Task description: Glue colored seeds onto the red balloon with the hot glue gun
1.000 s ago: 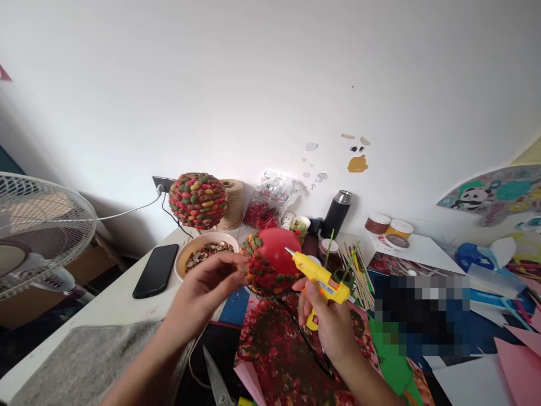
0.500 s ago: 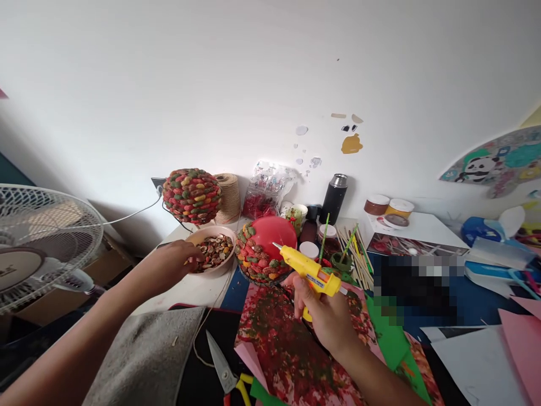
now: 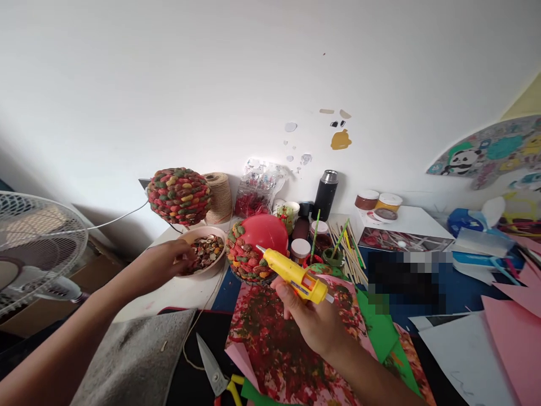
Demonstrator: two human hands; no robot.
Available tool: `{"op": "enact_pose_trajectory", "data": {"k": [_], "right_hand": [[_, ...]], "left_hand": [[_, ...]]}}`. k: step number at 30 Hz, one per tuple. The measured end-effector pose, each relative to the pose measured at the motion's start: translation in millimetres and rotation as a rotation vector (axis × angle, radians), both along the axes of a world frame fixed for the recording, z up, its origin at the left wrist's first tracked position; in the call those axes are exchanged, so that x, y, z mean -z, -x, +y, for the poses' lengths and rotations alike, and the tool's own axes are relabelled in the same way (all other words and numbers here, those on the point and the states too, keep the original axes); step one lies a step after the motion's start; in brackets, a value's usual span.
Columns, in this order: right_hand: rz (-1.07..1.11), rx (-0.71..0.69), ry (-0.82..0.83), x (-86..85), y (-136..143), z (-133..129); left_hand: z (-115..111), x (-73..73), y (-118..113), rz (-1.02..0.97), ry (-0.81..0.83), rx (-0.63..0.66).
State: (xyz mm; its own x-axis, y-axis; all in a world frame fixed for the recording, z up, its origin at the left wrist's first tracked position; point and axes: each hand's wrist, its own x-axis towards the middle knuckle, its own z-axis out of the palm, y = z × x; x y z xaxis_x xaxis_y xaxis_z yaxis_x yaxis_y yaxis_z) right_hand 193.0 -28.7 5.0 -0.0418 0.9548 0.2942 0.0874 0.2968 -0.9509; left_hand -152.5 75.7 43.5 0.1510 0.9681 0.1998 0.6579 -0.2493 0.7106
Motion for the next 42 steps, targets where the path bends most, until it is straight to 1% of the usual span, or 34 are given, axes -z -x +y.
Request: {"op": "enact_pose_trajectory", "data": {"k": [1, 2, 4, 5, 6, 8, 10, 11, 13, 15, 17, 20, 22, 24, 26, 30, 34, 38, 42], "right_hand": [[0.012, -0.002, 0.014, -0.1, 0, 0], [0.027, -0.001, 0.035, 0.3, 0, 0], [0.054, 0.007, 0.083, 2.3, 1, 0], [0.065, 0.011, 0.103, 3.6, 1, 1], [0.073, 0.012, 0.117, 5.0, 1, 1], [0.077, 0.004, 0.128, 6.9, 2, 2], [0.079, -0.012, 0.123, 7.1, 4, 2], [0.079, -0.017, 0.116, 6.6, 4, 2], [0.073, -0.014, 0.094, 4.9, 5, 1], [0.053, 0.003, 0.069, 3.1, 5, 0], [0.02, 0.026, 0.048, 1.9, 4, 0], [-0.025, 0.057, 0.033, 1.5, 2, -1], [-0.045, 0.067, 0.025, 2.1, 2, -1], [-0.056, 0.074, 0.012, 3.0, 2, -1], [-0.058, 0.078, -0.001, 4.2, 3, 0], [-0.041, 0.069, -0.001, 6.2, 5, 1], [-0.004, 0.065, -0.005, 5.1, 6, 3], [0.05, 0.028, 0.0, 2.9, 7, 4], [0.093, 0.022, 0.074, 3.4, 6, 6]], "left_hand": [[-6, -2.6, -2, 0.063, 0.015, 0.002], [-13, -4.5, -5, 0.082, 0.012, -0.026], [-33, -5.9, -17, 0.037, 0.029, -0.072], [-44, -5.7, -26, 0.008, 0.019, -0.063], [-54, -5.1, -37, -0.024, -0.014, -0.041], [-73, -3.8, -63, -0.076, -0.056, 0.074], [-86, -3.1, -91, -0.138, -0.1, 0.158], [-90, -3.0, -104, -0.154, -0.116, 0.202], [-93, -3.3, -125, -0.184, -0.157, 0.251], [-93, -3.5, -141, -0.214, -0.173, 0.269], [-93, -3.3, -151, -0.236, -0.185, 0.287], [-93, -1.5, -157, -0.252, -0.219, 0.301], [-94, 0.5, -158, -0.26, -0.235, 0.29], [-96, 2.9, -157, -0.283, -0.216, 0.274], [-97, 5.9, -156, -0.349, -0.138, 0.261], [-93, 13.6, -153, -0.619, 0.138, 0.27], [-84, 20.7, -152, -0.829, 0.333, 0.289], [-77, 24.5, -156, -0.953, 0.456, 0.296], [-72, 23.6, -163, -1.054, 0.53, 0.286]]}}
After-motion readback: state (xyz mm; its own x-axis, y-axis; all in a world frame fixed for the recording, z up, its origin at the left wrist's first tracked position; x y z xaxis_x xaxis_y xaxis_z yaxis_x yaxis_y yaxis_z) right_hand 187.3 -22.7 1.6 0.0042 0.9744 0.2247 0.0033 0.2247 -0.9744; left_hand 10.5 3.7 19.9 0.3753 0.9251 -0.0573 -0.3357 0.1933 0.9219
